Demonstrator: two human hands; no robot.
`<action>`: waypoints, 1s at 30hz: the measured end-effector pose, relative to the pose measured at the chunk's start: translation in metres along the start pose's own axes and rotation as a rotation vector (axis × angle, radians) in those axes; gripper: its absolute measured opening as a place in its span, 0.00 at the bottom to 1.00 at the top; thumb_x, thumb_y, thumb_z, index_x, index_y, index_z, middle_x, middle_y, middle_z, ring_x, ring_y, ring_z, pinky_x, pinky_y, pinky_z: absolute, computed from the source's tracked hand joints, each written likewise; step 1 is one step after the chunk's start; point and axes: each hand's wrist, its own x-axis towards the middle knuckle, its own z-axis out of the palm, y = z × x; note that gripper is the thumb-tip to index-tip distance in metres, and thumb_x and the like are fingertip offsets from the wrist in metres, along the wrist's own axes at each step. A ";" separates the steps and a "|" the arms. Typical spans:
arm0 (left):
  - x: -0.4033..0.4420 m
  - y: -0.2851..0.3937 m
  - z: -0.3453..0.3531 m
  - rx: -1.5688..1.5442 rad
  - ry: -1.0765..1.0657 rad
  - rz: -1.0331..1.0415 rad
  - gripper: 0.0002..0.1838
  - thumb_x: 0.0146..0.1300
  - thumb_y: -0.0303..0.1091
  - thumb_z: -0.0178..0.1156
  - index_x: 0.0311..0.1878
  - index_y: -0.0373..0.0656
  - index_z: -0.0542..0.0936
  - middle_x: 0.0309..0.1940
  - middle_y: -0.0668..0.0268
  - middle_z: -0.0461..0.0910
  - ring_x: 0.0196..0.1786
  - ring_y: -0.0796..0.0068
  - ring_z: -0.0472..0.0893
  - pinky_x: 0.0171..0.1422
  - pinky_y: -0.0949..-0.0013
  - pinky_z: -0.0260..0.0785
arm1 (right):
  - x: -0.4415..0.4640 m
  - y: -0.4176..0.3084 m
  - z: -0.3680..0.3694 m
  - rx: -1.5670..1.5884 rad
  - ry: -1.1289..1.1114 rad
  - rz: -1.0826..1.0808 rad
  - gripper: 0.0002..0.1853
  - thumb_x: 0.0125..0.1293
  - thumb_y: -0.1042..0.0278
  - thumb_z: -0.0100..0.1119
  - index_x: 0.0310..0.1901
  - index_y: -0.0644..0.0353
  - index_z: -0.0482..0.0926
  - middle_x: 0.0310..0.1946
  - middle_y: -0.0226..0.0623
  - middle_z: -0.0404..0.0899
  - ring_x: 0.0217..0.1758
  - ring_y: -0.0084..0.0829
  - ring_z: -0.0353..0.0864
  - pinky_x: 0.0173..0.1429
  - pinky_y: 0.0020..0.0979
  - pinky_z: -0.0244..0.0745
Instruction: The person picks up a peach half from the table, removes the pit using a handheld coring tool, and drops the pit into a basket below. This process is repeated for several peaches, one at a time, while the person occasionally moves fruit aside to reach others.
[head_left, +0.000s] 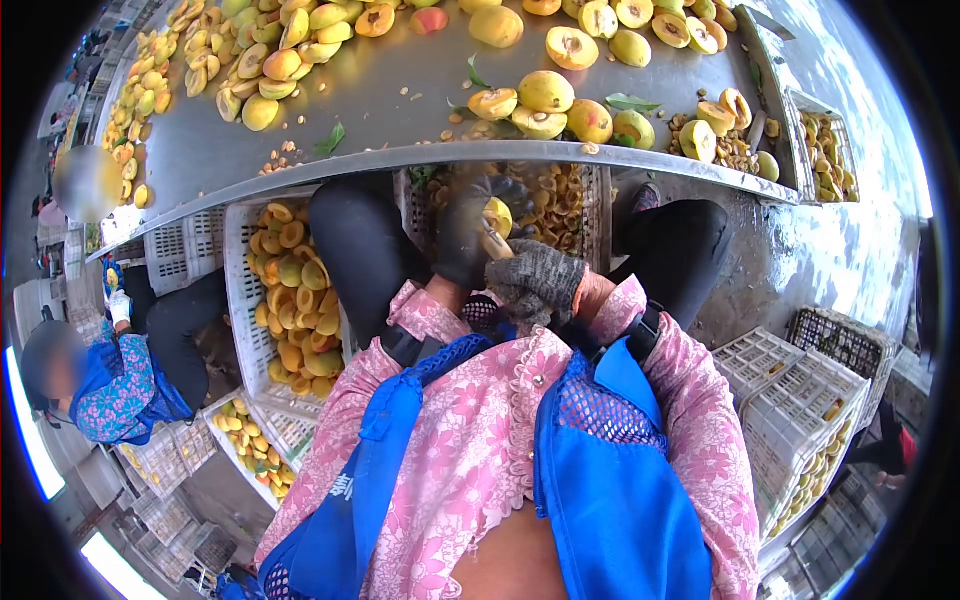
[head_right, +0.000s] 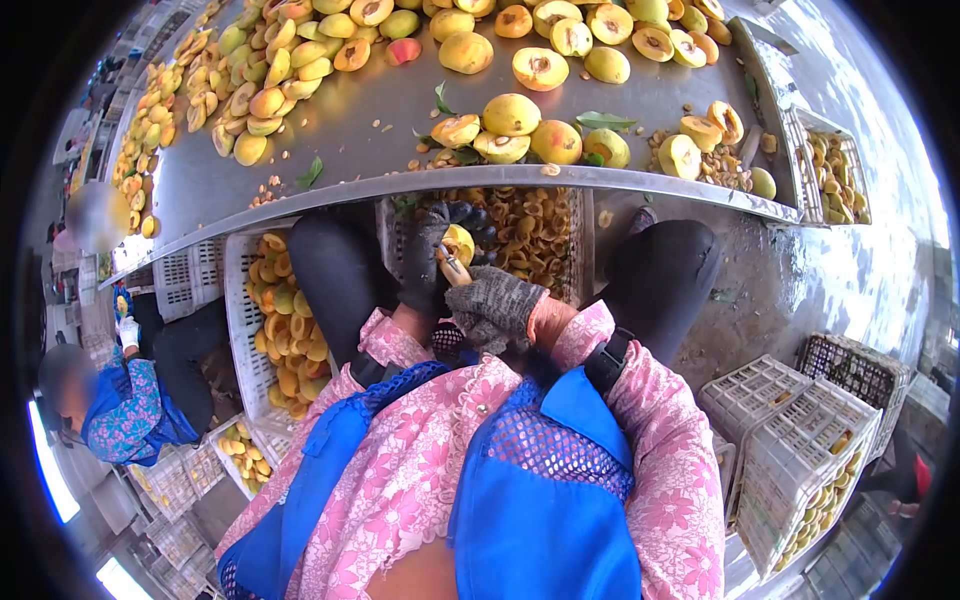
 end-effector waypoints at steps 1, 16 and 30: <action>-0.003 0.007 0.009 -0.153 0.014 -0.065 0.15 0.60 0.35 0.49 0.49 0.40 0.72 0.39 0.63 0.76 0.42 0.69 0.76 0.47 0.68 0.71 | 0.000 -0.002 0.001 0.196 -0.013 0.055 0.07 0.58 0.67 0.57 0.35 0.59 0.73 0.18 0.28 0.71 0.20 0.20 0.73 0.23 0.22 0.68; -0.048 0.085 -0.017 0.781 0.399 0.533 0.09 0.57 0.29 0.57 0.39 0.35 0.79 0.34 0.63 0.80 0.35 0.77 0.79 0.39 0.76 0.71 | -0.027 0.007 -0.025 0.488 0.335 0.776 0.09 0.57 0.64 0.55 0.29 0.60 0.70 0.18 0.29 0.69 0.16 0.21 0.67 0.19 0.24 0.63; -0.093 0.180 -0.065 1.147 0.652 0.649 0.15 0.57 0.33 0.56 0.45 0.34 0.76 0.40 0.62 0.78 0.41 0.78 0.76 0.46 0.75 0.68 | -0.031 0.019 -0.017 0.404 0.371 0.875 0.11 0.55 0.65 0.55 0.35 0.60 0.67 0.16 0.31 0.67 0.14 0.25 0.67 0.17 0.27 0.64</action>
